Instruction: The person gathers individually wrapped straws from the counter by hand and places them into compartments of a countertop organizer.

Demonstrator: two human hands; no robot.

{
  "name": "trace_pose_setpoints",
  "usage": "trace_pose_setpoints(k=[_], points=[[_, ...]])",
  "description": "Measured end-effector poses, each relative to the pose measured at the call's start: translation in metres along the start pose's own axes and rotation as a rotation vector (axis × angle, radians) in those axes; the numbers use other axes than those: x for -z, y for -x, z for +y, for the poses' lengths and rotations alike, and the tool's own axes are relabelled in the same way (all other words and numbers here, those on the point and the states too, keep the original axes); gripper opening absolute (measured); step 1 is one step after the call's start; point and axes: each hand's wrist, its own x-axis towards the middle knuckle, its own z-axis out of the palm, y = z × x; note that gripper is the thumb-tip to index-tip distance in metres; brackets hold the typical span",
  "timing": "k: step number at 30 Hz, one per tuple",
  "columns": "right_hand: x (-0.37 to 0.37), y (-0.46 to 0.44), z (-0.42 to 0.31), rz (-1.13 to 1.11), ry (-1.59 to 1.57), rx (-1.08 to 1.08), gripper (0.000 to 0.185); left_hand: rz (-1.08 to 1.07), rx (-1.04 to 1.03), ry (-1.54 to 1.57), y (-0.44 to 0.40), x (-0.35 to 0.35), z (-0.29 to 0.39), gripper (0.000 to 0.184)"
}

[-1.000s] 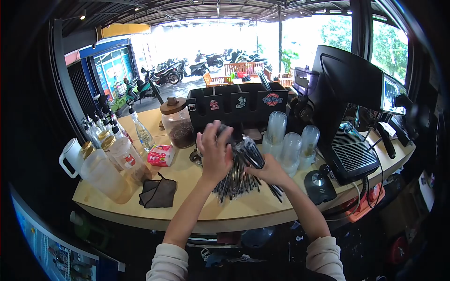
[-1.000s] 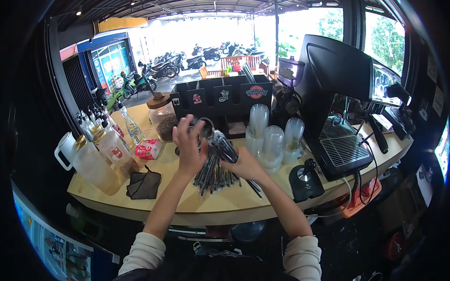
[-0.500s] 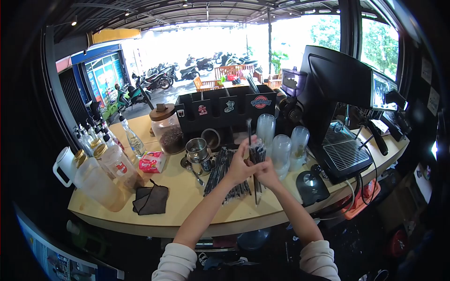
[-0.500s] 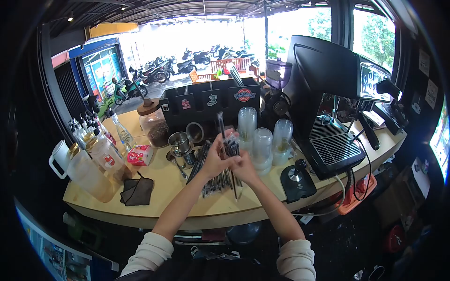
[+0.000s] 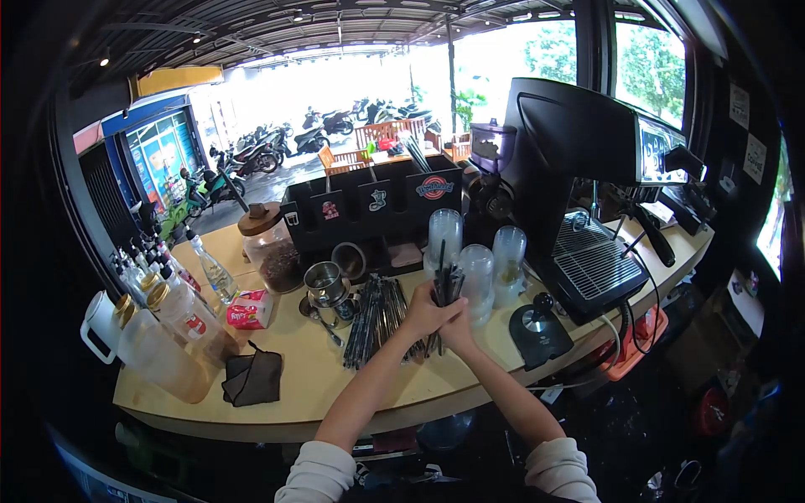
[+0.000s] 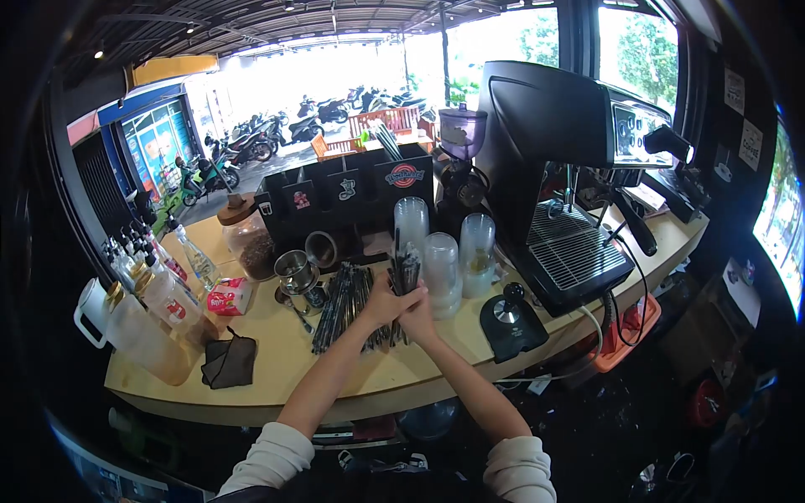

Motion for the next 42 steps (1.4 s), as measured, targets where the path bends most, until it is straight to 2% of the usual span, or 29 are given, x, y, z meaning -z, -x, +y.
trace_pose_setpoints(k=[4, 6, 7, 9, 10, 12, 13, 15, 16, 18, 19, 21, 22, 24, 25, 26, 28, 30, 31, 32, 33, 34, 35, 36, 39, 41, 42], points=[[0.008, 0.005, -0.008, -0.098, 0.192, 0.121, 0.048, 0.03, -0.011, 0.012, 0.003, 0.004, -0.021, 0.024], [0.016, 0.008, -0.043, -0.317, 0.511, 0.136, 0.052, 0.164, 0.049, 0.092, 0.003, 0.009, -0.026, 0.022], [0.019, 0.007, -0.063, -0.32, 0.512, 0.138, 0.052, 0.222, 0.056, 0.122, 0.006, 0.008, -0.016, 0.019], [0.021, 0.002, -0.108, -0.442, 0.89, -0.02, 0.048, 0.249, 0.02, 0.148, 0.005, 0.011, -0.027, 0.018], [0.017, -0.002, -0.129, -0.441, 0.894, -0.019, 0.048, 0.272, -0.014, 0.174, 0.005, 0.012, -0.031, 0.016], [0.005, -0.011, -0.162, -0.102, 0.772, 0.375, 0.045, 0.227, 0.011, 0.126, 0.01, 0.011, -0.015, 0.013], [-0.003, -0.019, -0.167, -0.103, 0.773, 0.373, 0.045, 0.183, -0.037, 0.117, 0.012, 0.01, -0.013, 0.014], [-0.015, -0.03, -0.172, -0.057, 0.79, 0.825, 0.04, 0.135, -0.146, 0.08, 0.014, 0.004, -0.007, 0.016], [-0.014, -0.034, -0.167, -0.054, 0.793, 0.822, 0.04, 0.132, -0.144, 0.081, 0.016, 0.002, -0.007, 0.016], [-0.011, -0.045, -0.144, -0.402, 0.934, 0.806, 0.042, 0.136, -0.229, 0.076, 0.018, -0.002, -0.007, 0.019], [-0.009, -0.046, -0.139, -0.401, 0.932, 0.807, 0.042, 0.136, -0.229, 0.074, 0.018, -0.003, -0.003, 0.019], [-0.001, -0.047, -0.131, -0.603, 1.011, 0.619, 0.051, 0.259, -0.372, 0.046, 0.018, -0.006, 0.005, 0.022], [-0.004, -0.044, -0.136, -0.604, 1.013, 0.626, 0.051, 0.262, -0.378, 0.045, 0.016, -0.003, 0.002, 0.022], [-0.009, -0.033, -0.145, -0.329, 0.506, 0.468, 0.059, 0.198, -0.182, 0.039, 0.015, 0.002, -0.006, 0.028], [-0.013, -0.032, -0.14, -0.33, 0.505, 0.469, 0.059, 0.199, -0.183, 0.038, 0.012, 0.003, -0.006, 0.028], [-0.019, -0.032, -0.132, -0.159, 0.487, 0.457, 0.059, 0.174, -0.188, -0.071, 0.008, 0.003, -0.005, 0.031], [-0.024, -0.031, -0.125, 0.012, 0.463, 0.443, 0.06, 0.147, -0.194, -0.183, 0.0, 0.002, 0.001, 0.034], [-0.026, -0.034, -0.124, -0.088, 0.365, 0.259, 0.053, 0.218, -0.278, -0.158, 0.0, -0.002, 0.025, 0.037], [-0.025, -0.04, -0.121, -0.09, 0.361, 0.265, 0.053, 0.241, -0.282, -0.165, 0.002, -0.002, 0.028, 0.038], [-0.021, -0.048, -0.116, -0.118, 0.195, 0.184, 0.047, 0.263, -0.286, -0.173, 0.003, -0.003, 0.032, 0.04], [-0.019, -0.054, -0.112, -0.146, 0.03, 0.1, 0.041, 0.189, -0.215, -0.085, 0.004, -0.002, 0.02, 0.038], [-0.02, -0.057, -0.115, -0.146, 0.026, 0.104, 0.041, 0.114, -0.144, 0.003, 0.003, 0.0, 0.015, 0.037], [-0.022, -0.06, -0.12, -0.112, -0.071, 0.064, 0.036, -0.094, 0.095, 0.033, 0.001, 0.008, 0.009, 0.033], [-0.022, -0.062, -0.123, -0.077, -0.168, 0.024, 0.031, -0.095, 0.092, 0.032, 0.0, 0.009, 0.004, 0.033], [-0.029, -0.067, -0.117, -0.058, -0.148, 0.064, 0.029, -0.101, 0.061, 0.097, -0.005, 0.009, -0.006, 0.028], [-0.032, -0.07, -0.113, -0.091, -0.059, 0.05, 0.028, 0.039, -0.021, 0.174, -0.013, 0.007, -0.01, 0.025], [-0.032, -0.074, -0.113, -0.091, -0.058, 0.051, 0.028, 0.039, -0.022, 0.175, -0.017, 0.007, -0.013, 0.025]])
